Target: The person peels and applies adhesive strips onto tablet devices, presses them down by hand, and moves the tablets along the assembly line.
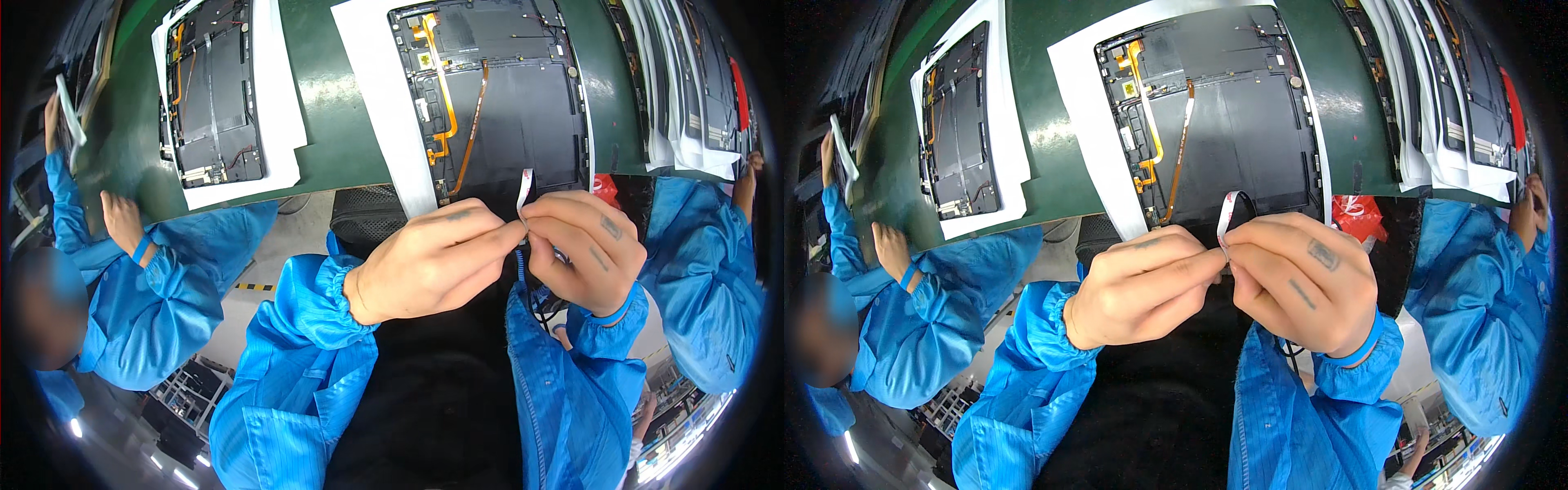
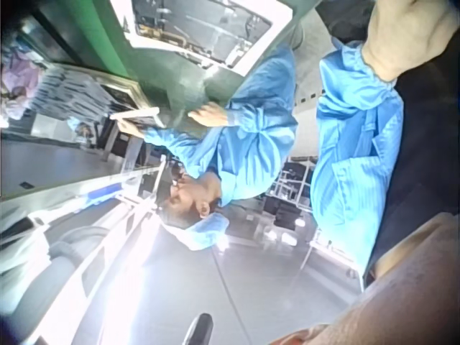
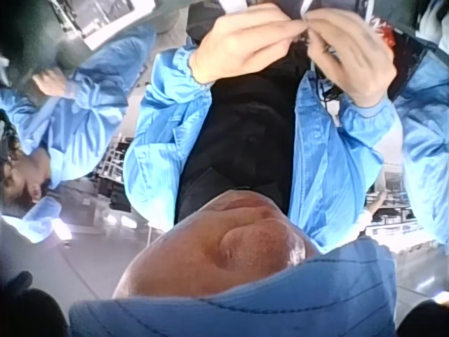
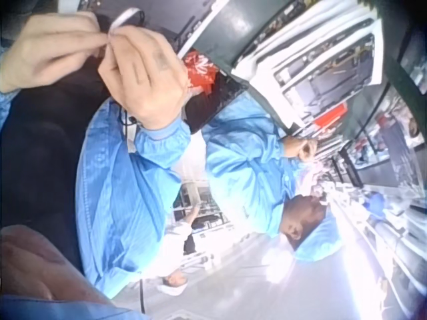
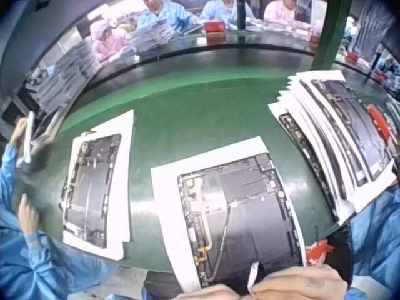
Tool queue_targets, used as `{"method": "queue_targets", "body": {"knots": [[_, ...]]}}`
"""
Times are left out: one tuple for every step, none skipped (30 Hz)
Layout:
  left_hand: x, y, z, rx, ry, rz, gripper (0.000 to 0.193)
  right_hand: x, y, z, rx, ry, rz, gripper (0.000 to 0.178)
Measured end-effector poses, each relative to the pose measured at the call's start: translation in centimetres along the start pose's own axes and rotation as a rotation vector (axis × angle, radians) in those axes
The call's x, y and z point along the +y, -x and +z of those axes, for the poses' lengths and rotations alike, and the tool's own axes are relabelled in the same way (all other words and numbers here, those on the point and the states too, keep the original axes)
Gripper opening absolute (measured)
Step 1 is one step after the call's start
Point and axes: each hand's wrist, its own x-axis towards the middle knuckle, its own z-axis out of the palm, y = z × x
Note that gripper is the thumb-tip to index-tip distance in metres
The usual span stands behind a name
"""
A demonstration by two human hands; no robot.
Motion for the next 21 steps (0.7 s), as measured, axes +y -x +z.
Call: {"method": "queue_targets", "body": {"knots": [[-0.03,0.13,0.03,0.004,-0.011,0.009,0.028,-0.11,0.10,0.05,-0.011,0.006,-0.020,0.030],[-0.07,0.27,0.04,0.009,-0.022,0.018,0.027,-0.19,0.21,0.22,-0.008,0.007,-0.019,0.030],[-0.15,0.32,0.07,0.008,-0.022,0.021,0.027,-0.17,0.31,0.36,-0.020,0.028,-0.027,0.031],[-0.25,0.37,0.09,0.004,-0.023,0.018,0.027,-0.15,0.38,0.46,-0.032,0.049,-0.035,0.031],[-0.35,0.41,0.10,0.001,-0.025,0.014,0.026,-0.15,0.38,0.45,-0.031,0.050,-0.036,0.031],[-0.38,0.41,0.16,0.001,-0.025,0.014,0.026,-0.20,0.36,0.35,-0.051,0.062,-0.040,0.032],[-0.42,0.39,0.24,0.009,-0.007,0.018,0.026,-0.21,0.35,0.28,-0.072,0.074,-0.045,0.033],[-0.45,0.38,0.29,0.017,0.011,0.021,0.026,-0.08,0.40,0.32,-0.072,0.074,-0.046,0.033],[-0.50,0.35,0.28,0.018,0.011,0.023,0.026,0.21,0.45,0.39,-0.062,0.062,-0.052,0.032],[-0.54,0.32,0.24,0.014,0.027,0.017,0.026,0.38,0.48,0.42,-0.052,0.051,-0.058,0.032],[-0.58,0.28,0.25,0.009,0.044,0.010,0.025,0.34,0.42,0.31,-0.051,0.053,-0.059,0.032],[-0.52,0.32,0.24,0.011,0.041,0.010,0.025,0.19,0.26,0.23,-0.046,0.017,-0.044,0.030],[-0.44,0.35,0.26,0.020,0.045,0.010,0.025,0.11,0.18,0.19,-0.041,-0.018,-0.030,0.029],[-0.39,0.37,0.28,0.027,0.050,0.011,0.025,0.18,0.18,0.24,-0.041,-0.019,-0.032,0.029],[-0.36,0.42,0.25,0.027,0.050,0.012,0.025,0.22,0.20,0.30,-0.037,-0.023,-0.039,0.028],[-0.35,0.47,0.21,0.018,0.049,0.016,0.026,0.23,0.23,0.34,-0.033,-0.028,-0.045,0.027],[-0.35,0.52,0.19,0.008,0.048,0.020,0.026,0.21,0.28,0.29,-0.033,-0.027,-0.045,0.027],[-0.32,0.47,0.21,0.007,0.049,0.021,0.026,0.19,0.31,0.09,-0.035,-0.030,-0.051,0.027],[-0.32,0.43,0.23,0.005,0.058,0.032,0.026,0.16,0.33,-0.04,-0.038,-0.033,-0.057,0.027],[-0.31,0.42,0.25,0.004,0.066,0.042,0.026,0.12,0.33,-0.04,-0.038,-0.032,-0.056,0.027],[-0.31,0.40,0.27,0.002,0.068,0.042,0.026,0.10,0.31,-0.01,-0.036,-0.027,-0.052,0.026]]}}
